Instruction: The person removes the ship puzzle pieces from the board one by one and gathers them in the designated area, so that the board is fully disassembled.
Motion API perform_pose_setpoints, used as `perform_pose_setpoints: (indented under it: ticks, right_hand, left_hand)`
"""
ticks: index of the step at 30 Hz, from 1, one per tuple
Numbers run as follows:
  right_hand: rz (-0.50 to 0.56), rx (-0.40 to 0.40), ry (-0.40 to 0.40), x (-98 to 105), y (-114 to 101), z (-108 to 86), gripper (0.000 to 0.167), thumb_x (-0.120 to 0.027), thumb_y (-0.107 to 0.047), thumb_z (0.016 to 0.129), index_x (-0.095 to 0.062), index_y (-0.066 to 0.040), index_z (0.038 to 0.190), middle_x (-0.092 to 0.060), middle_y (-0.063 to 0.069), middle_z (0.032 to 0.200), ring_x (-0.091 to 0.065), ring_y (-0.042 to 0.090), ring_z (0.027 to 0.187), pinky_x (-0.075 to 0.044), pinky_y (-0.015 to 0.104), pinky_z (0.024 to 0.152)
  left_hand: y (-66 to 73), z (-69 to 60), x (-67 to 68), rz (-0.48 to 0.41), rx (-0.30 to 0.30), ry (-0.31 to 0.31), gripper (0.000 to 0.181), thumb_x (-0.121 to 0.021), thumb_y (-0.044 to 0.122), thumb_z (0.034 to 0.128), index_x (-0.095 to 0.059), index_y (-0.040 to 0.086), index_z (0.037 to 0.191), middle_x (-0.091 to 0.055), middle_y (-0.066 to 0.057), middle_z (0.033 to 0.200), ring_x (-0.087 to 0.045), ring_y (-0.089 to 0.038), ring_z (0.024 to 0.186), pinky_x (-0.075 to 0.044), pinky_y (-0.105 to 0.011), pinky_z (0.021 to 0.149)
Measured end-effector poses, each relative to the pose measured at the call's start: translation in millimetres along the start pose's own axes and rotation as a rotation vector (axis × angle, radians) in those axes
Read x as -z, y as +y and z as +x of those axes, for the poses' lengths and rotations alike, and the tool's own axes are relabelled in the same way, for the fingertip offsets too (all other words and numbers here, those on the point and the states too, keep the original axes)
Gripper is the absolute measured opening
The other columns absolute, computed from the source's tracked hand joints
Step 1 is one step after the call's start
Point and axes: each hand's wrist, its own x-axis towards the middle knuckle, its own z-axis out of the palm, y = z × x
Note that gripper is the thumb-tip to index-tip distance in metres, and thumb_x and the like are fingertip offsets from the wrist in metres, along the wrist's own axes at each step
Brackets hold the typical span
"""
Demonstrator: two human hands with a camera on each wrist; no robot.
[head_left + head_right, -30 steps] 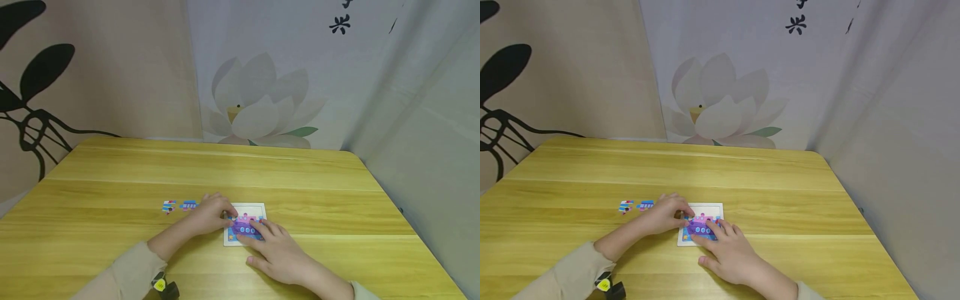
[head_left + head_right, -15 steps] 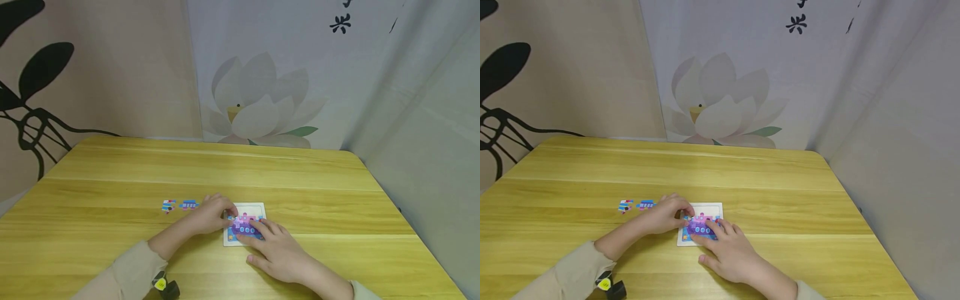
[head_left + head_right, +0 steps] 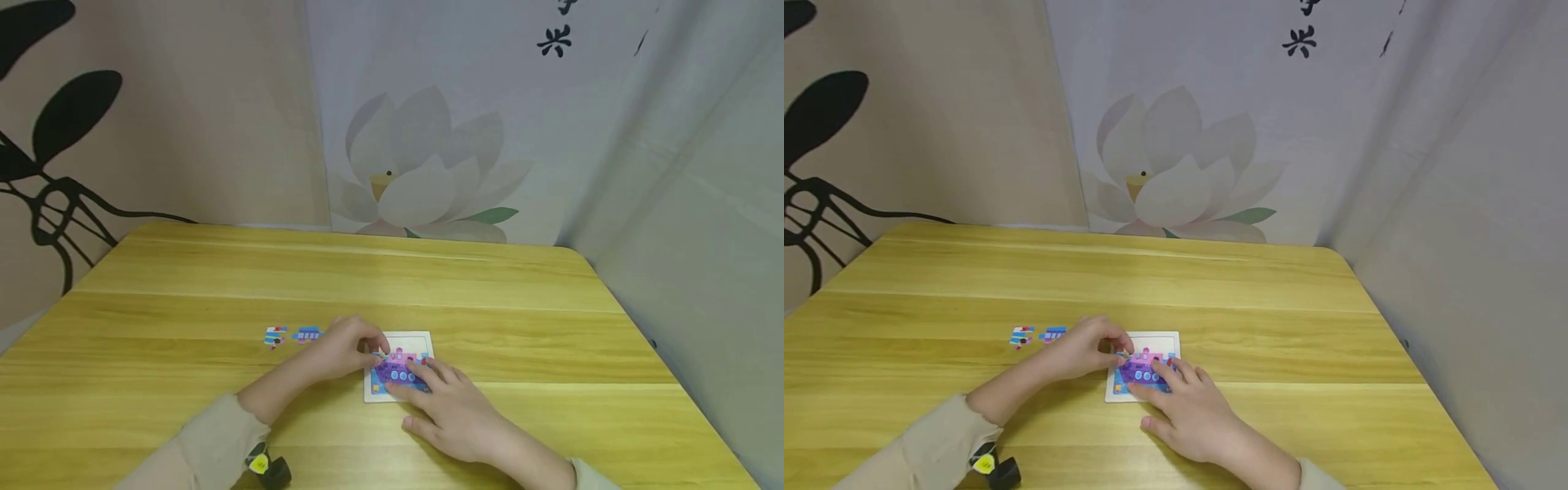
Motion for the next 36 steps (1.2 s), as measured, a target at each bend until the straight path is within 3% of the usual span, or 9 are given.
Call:
perform_pose_setpoints:
  ticks: [8, 22, 36]
  right_hand:
    - [-0.004, -0.001, 0.007, -1, 1, 0.1, 0.048, -0.037, -0.050, 0.100, -0.036, -0.038, 0.147, -0.030, 0.008, 0.153, -0.027, 0.039, 0.136, -0.028, 0.060, 0.103]
    - [-0.032, 0.005, 0.008, -4, 0, -0.5, 0.050, -0.039, -0.049, 0.100, -0.033, -0.037, 0.148, -0.028, 0.009, 0.154, -0.026, 0.039, 0.137, -0.028, 0.060, 0.103]
    - [-0.011, 0.005, 0.007, -2, -1, -1.8, 0.050, -0.041, -0.047, 0.100, -0.034, -0.036, 0.148, -0.026, 0.010, 0.154, -0.024, 0.040, 0.137, -0.027, 0.060, 0.103]
  left_hand:
    - [2.7, -1.5, 5.8, -0.183, 0.025, 0.032, 0.014, -0.071, 0.000, 0.0833, -0.073, 0.011, 0.091, -0.065, 0.007, 0.084, -0.056, -0.013, 0.076, -0.049, -0.030, 0.069]
    - [6.0, -11.5, 15.3, -0.209, 0.020, 0.088, 0.014, -0.071, 0.006, 0.0857, -0.073, 0.016, 0.095, -0.064, 0.010, 0.087, -0.054, -0.016, 0.085, -0.047, -0.036, 0.076]
    - [-7.6, -45.2, 30.7, -0.261, 0.101, 0.126, 0.011, -0.073, 0.014, 0.0849, -0.074, 0.018, 0.095, -0.065, 0.008, 0.089, -0.054, -0.020, 0.087, -0.044, -0.040, 0.077]
